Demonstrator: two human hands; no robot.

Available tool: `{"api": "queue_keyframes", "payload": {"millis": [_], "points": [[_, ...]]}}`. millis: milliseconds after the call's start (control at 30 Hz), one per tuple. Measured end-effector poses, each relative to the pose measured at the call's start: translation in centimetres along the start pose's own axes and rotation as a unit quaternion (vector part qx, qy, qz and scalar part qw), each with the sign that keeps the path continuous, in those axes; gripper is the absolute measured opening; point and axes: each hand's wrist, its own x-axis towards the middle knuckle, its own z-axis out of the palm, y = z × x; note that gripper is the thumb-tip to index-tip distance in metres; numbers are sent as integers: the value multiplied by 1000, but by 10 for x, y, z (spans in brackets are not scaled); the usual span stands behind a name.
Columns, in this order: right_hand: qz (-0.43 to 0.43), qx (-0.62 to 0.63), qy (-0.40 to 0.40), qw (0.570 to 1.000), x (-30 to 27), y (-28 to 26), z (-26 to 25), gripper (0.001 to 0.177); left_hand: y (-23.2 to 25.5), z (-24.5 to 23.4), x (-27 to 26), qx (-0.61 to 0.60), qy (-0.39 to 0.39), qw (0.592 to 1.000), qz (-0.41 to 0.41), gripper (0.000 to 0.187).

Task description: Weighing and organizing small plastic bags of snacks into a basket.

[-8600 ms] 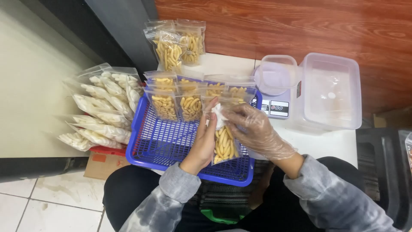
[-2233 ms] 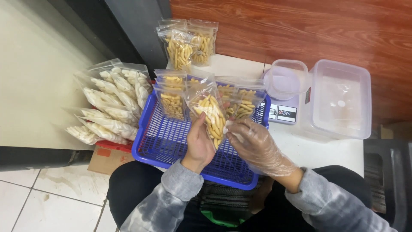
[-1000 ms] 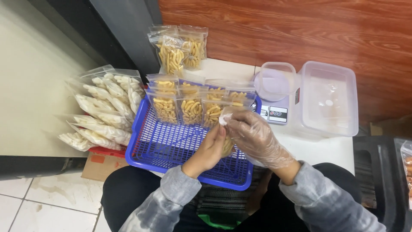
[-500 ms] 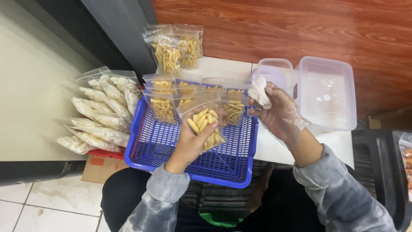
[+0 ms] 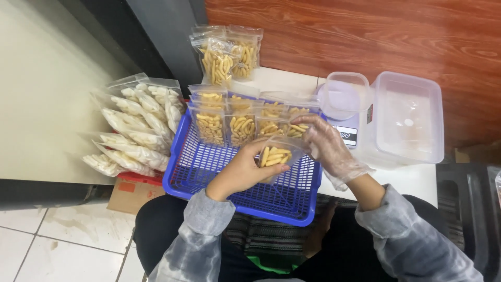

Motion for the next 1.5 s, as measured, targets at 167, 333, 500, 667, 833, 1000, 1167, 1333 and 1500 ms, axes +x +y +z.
{"api": "queue_keyframes", "payload": {"millis": [167, 333, 500, 667, 833, 1000, 1167, 1333, 1500], "points": [[-72, -183, -66, 978, -5, -10, 17, 16, 23, -33, -15, 32, -24, 999, -6, 43], [-63, -215, -79, 971, 3, -27, 53, 20, 12, -73, -17, 41, 112, 991, 56, 51], [-99, -438, -106, 887, 29, -53, 102, 24, 8, -113, -28, -289, 365, 880, 96, 27], [-125, -509, -145, 839, 59, -31, 134, 23, 1, -128, -34, -381, 407, 826, 88, 24], [-150, -557, -173, 799, 79, -7, 156, 21, 7, -128, -37, -396, 410, 817, 87, 23], [-301, -584, -28, 753, 81, 27, 151, 17, 8, -129, -40, -395, 407, 818, 99, 22], [-125, -649, -63, 748, 80, 15, 159, 28, 19, -123, -41, -389, 399, 824, 102, 20], [-147, -648, -14, 747, 74, 5, 158, 45, 19, -121, -40, -382, 392, 830, 108, 19], [-257, -547, 56, 795, 75, -44, 148, 34, 24, -118, -39, -390, 393, 826, 104, 18]]}}
